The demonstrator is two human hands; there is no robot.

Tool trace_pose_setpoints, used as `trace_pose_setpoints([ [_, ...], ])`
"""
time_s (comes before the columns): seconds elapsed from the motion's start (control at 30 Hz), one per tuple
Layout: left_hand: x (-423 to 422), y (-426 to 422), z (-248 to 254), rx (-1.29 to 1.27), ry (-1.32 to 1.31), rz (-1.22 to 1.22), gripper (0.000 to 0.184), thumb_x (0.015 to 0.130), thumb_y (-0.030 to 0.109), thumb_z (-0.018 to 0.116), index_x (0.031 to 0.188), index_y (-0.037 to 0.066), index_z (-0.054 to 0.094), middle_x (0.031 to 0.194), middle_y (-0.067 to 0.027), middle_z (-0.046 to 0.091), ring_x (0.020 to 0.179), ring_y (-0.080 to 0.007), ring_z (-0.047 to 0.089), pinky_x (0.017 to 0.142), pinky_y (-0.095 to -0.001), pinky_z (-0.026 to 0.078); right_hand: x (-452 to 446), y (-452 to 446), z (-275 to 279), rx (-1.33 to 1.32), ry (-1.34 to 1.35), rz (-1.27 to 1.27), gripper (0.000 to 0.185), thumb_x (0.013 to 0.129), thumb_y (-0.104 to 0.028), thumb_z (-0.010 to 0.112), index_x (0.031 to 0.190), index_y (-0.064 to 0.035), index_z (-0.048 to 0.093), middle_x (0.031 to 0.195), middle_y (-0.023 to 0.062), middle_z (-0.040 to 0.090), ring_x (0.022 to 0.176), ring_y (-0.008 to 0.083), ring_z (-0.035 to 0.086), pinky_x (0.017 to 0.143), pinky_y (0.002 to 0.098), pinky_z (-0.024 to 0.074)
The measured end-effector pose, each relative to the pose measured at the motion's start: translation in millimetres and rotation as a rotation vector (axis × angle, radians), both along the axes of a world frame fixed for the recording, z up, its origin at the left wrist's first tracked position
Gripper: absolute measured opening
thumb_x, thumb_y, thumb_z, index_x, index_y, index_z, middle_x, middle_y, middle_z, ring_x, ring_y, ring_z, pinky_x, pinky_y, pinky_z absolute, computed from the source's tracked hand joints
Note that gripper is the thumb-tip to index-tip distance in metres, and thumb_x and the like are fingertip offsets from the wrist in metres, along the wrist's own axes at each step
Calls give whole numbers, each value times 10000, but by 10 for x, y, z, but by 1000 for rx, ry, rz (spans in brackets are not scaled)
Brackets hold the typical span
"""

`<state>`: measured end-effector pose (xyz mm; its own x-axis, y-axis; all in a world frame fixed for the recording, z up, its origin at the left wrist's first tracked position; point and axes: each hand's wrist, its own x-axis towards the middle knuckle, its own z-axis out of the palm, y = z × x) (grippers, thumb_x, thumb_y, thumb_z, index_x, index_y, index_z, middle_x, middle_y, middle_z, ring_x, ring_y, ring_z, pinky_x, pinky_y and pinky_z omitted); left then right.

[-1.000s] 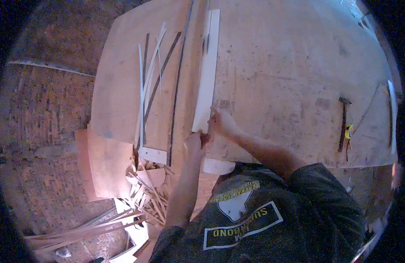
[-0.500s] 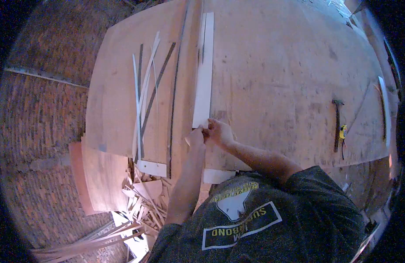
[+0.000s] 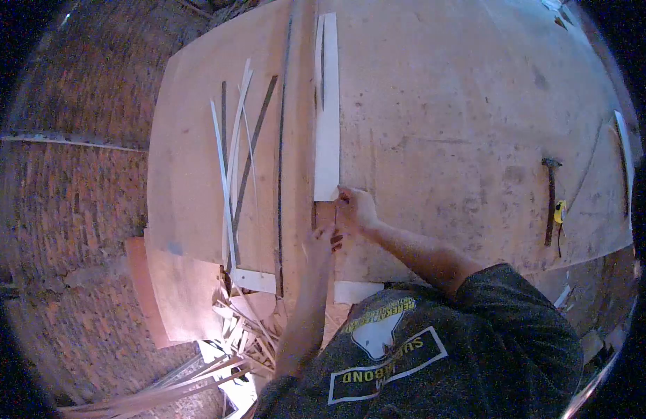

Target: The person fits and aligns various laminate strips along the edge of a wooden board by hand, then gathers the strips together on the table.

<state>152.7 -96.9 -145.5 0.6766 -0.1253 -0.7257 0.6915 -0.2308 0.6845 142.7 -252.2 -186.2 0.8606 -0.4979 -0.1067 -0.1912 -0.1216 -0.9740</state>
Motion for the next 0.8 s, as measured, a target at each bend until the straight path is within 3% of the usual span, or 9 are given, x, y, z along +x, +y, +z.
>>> trace_pose_setpoints([
  [0.1, -268, 215, 76, 40, -57, -12, 252, 909, 275, 673, 939, 26, 649, 826, -63, 653, 713, -165, 660, 572, -278, 509, 109, -41, -161, -280, 10, -41, 182, 789, -104, 643, 955, -31, 647, 796, 189, 659, 757, 397, 643, 671, 462, 495],
  [0.4, -781, 751, 198, 132, -105, 38, 257, 894, 203, 686, 1005, -28, 664, 855, -98, 687, 733, -163, 679, 576, -275, 537, 399, -213, -107, -329, 41, -100, 197, 831, -69, 593, 1014, -31, 655, 915, 214, 648, 888, 392, 629, 758, 459, 496],
  [0.8, -1029, 1111, 272, 230, -105, 22, 222, 912, 167, 643, 1024, -24, 664, 867, -88, 688, 769, -174, 686, 617, -285, 551, 1044, -700, -147, -440, 55, -151, 258, 829, -102, 592, 1069, -46, 669, 956, 217, 664, 942, 400, 623, 818, 469, 492],
])
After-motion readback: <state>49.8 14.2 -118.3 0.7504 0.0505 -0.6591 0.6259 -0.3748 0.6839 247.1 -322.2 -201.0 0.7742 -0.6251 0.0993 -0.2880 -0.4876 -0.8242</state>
